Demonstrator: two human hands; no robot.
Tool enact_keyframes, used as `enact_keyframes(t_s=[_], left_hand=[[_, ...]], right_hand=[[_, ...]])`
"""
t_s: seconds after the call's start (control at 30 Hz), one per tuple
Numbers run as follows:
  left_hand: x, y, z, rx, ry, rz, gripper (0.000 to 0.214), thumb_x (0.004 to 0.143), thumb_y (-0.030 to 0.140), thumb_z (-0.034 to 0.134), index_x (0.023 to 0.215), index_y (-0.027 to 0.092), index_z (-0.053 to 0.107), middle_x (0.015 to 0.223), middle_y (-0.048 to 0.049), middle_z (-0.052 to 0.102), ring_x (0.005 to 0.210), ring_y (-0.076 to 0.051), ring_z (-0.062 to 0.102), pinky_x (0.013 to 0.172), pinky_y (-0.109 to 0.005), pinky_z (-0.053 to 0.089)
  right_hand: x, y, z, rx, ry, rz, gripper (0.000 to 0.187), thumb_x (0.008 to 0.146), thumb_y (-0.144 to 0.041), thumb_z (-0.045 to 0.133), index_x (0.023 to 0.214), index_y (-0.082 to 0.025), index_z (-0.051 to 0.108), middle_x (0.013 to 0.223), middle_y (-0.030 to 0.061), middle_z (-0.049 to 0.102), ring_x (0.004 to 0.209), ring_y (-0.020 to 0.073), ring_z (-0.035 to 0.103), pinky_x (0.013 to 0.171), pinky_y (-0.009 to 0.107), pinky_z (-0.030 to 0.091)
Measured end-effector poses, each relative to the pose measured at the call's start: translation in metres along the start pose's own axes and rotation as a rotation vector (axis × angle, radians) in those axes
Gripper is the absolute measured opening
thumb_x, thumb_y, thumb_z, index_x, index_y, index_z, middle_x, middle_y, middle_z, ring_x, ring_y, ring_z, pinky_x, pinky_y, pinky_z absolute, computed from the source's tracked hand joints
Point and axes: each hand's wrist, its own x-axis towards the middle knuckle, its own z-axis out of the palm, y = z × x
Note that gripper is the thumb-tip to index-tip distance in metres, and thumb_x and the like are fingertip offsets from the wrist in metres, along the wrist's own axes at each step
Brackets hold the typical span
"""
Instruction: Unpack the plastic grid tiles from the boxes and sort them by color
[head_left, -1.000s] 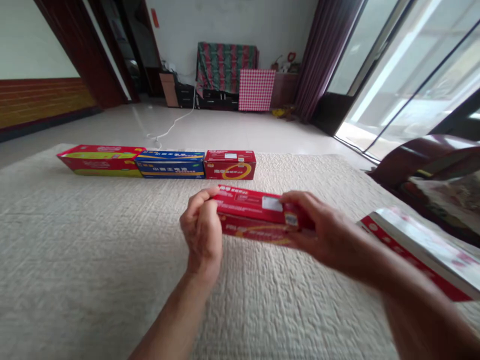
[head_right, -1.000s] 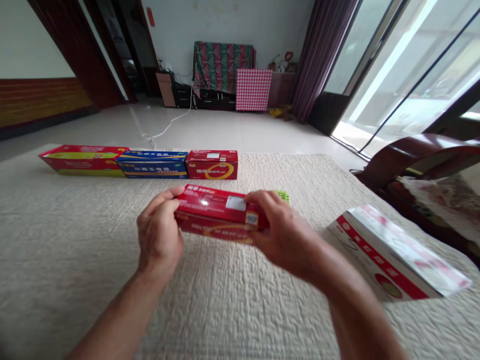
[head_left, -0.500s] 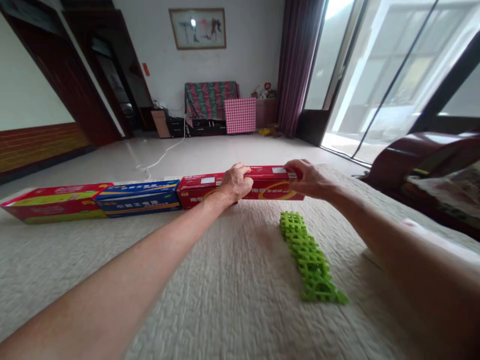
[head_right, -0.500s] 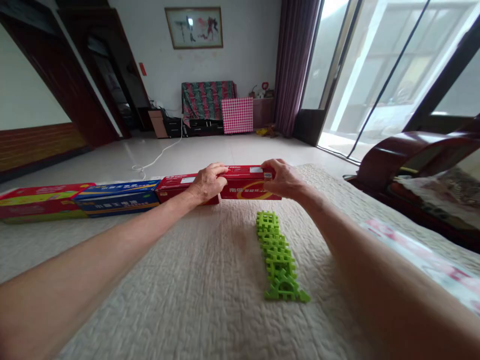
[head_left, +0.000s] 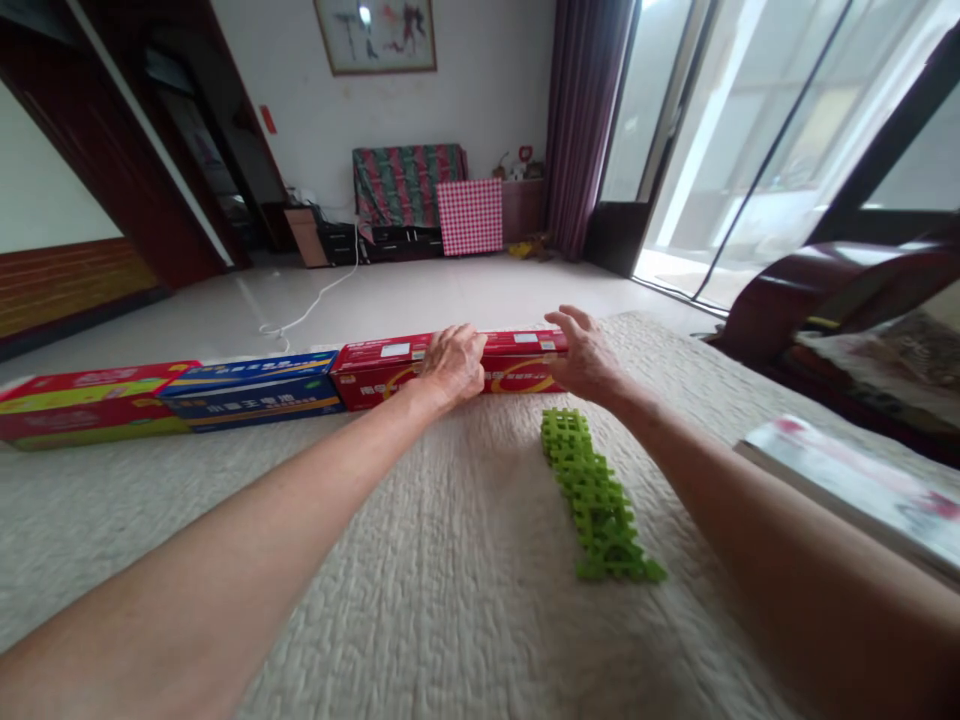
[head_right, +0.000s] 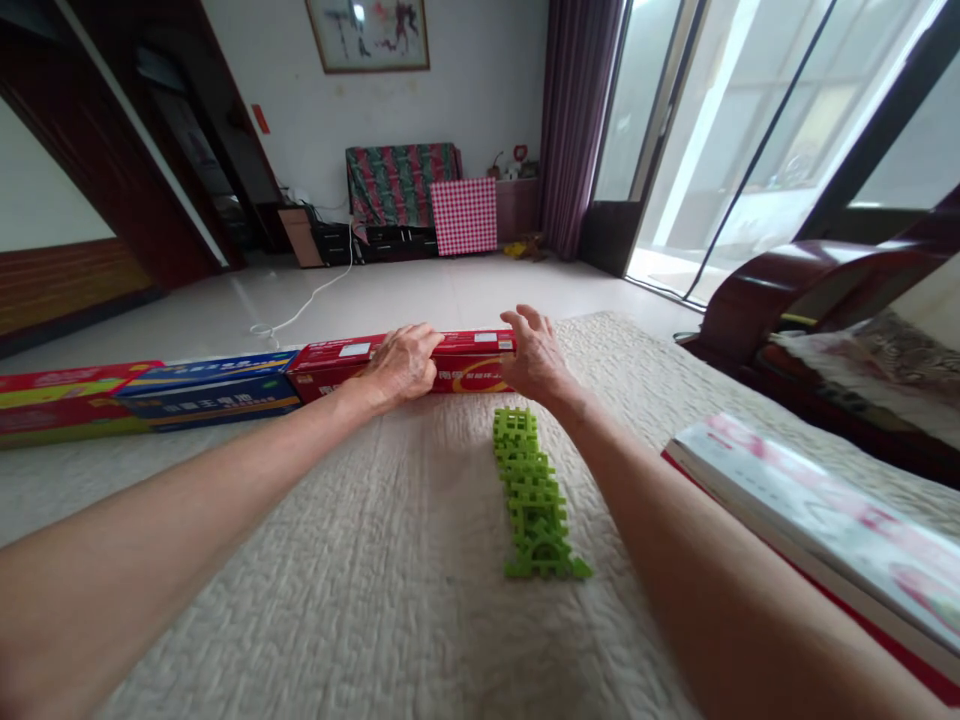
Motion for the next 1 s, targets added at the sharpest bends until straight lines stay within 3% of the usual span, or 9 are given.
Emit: enact_keyframes(t_s=[0.1, 0.2, 0.33, 0.4, 0.47, 0.67, 0.77, 0.87, 1.0], left_hand=[[-0.014, 0.019, -0.019, -0.095, 0.022, 0.063, 0.031, 0.076, 0.010, 0.048, 0.100, 0.015, 0.066, 0.105, -0.0101, 0.064, 0.105, -0.025, 0.059, 0.098, -0.040, 0.047], [-0.054, 0.053, -0.033, -0.314, 0.100, 0.076, 0.036, 0.077, 0.007, 0.044, 0.104, 0.016, 0.066, 0.106, -0.0085, 0.067, 0.105, -0.022, 0.062, 0.099, -0.037, 0.049], [-0.147, 0.115, -0.032, -0.589, 0.242, -0.084, 0.040, 0.079, 0.007, 0.043, 0.112, 0.017, 0.065, 0.119, -0.0098, 0.066, 0.112, -0.021, 0.062, 0.101, -0.035, 0.050], [-0.187, 0.142, -0.027, -0.658, 0.272, -0.126, 0.041, 0.083, 0.009, 0.042, 0.116, 0.019, 0.065, 0.122, -0.0096, 0.065, 0.115, -0.021, 0.061, 0.101, -0.037, 0.051], [-0.207, 0.159, -0.023, -0.699, 0.272, -0.137, 0.040, 0.082, 0.008, 0.042, 0.111, 0.020, 0.067, 0.119, -0.0095, 0.067, 0.110, -0.022, 0.064, 0.098, -0.038, 0.054], [-0.172, 0.167, -0.032, -0.773, 0.264, -0.167, 0.039, 0.079, 0.006, 0.041, 0.104, 0.015, 0.070, 0.112, -0.0108, 0.070, 0.104, -0.022, 0.067, 0.095, -0.037, 0.055], [-0.166, 0.171, -0.033, -0.803, 0.285, -0.165, 0.038, 0.079, 0.006, 0.042, 0.104, 0.016, 0.070, 0.111, -0.0103, 0.070, 0.104, -0.021, 0.067, 0.094, -0.037, 0.055], [-0.175, 0.180, -0.026, -0.832, 0.285, -0.161, 0.037, 0.080, 0.006, 0.042, 0.102, 0.018, 0.069, 0.110, -0.0086, 0.070, 0.103, -0.020, 0.066, 0.094, -0.036, 0.055], [-0.182, 0.189, -0.018, -0.868, 0.235, -0.151, 0.038, 0.079, 0.004, 0.042, 0.100, 0.020, 0.070, 0.108, -0.0075, 0.070, 0.101, -0.020, 0.067, 0.093, -0.036, 0.055]], right_hand=[[-0.028, -0.027, -0.024, 0.006, 0.040, 0.044, 0.053, 0.065, -0.012, 0.053, 0.117, -0.016, 0.060, 0.127, 0.0158, 0.058, 0.113, 0.0301, 0.056, 0.095, 0.046, 0.048], [-0.085, -0.052, -0.049, -0.010, 0.103, 0.120, 0.047, 0.070, -0.015, 0.048, 0.115, -0.020, 0.059, 0.115, 0.0115, 0.064, 0.096, 0.0267, 0.064, 0.081, 0.043, 0.054], [-0.167, -0.063, -0.083, -0.089, 0.168, 0.206, 0.040, 0.076, -0.018, 0.045, 0.114, -0.020, 0.056, 0.119, 0.0120, 0.062, 0.110, 0.0275, 0.061, 0.091, 0.045, 0.052], [-0.190, -0.059, -0.104, -0.194, 0.136, 0.250, 0.043, 0.077, -0.017, 0.046, 0.119, -0.021, 0.053, 0.128, 0.0125, 0.056, 0.120, 0.0289, 0.055, 0.099, 0.048, 0.046], [-0.197, -0.052, -0.127, -0.316, 0.106, 0.274, 0.047, 0.075, -0.017, 0.049, 0.122, -0.021, 0.051, 0.134, 0.0145, 0.051, 0.125, 0.0321, 0.050, 0.102, 0.052, 0.043], [-0.173, -0.035, -0.194, -0.453, 0.051, 0.345, 0.040, 0.082, -0.028, 0.047, 0.122, -0.023, 0.051, 0.125, 0.0123, 0.058, 0.111, 0.0292, 0.059, 0.091, 0.045, 0.049], [-0.162, -0.011, -0.218, -0.651, 0.007, 0.447, 0.052, 0.082, -0.045, 0.049, 0.128, -0.019, 0.049, 0.130, 0.0166, 0.055, 0.121, 0.0370, 0.050, 0.096, 0.055, 0.041], [-0.157, 0.020, -0.232, -0.706, -0.245, 0.685, 0.059, 0.080, -0.059, 0.048, 0.119, -0.015, 0.055, 0.110, 0.0191, 0.065, 0.111, 0.0427, 0.056, 0.086, 0.060, 0.041], [-0.164, 0.033, -0.232, -0.603, -0.396, 0.649, 0.046, 0.080, -0.057, 0.048, 0.108, -0.022, 0.061, 0.095, 0.0112, 0.070, 0.089, 0.0305, 0.065, 0.074, 0.042, 0.047]])
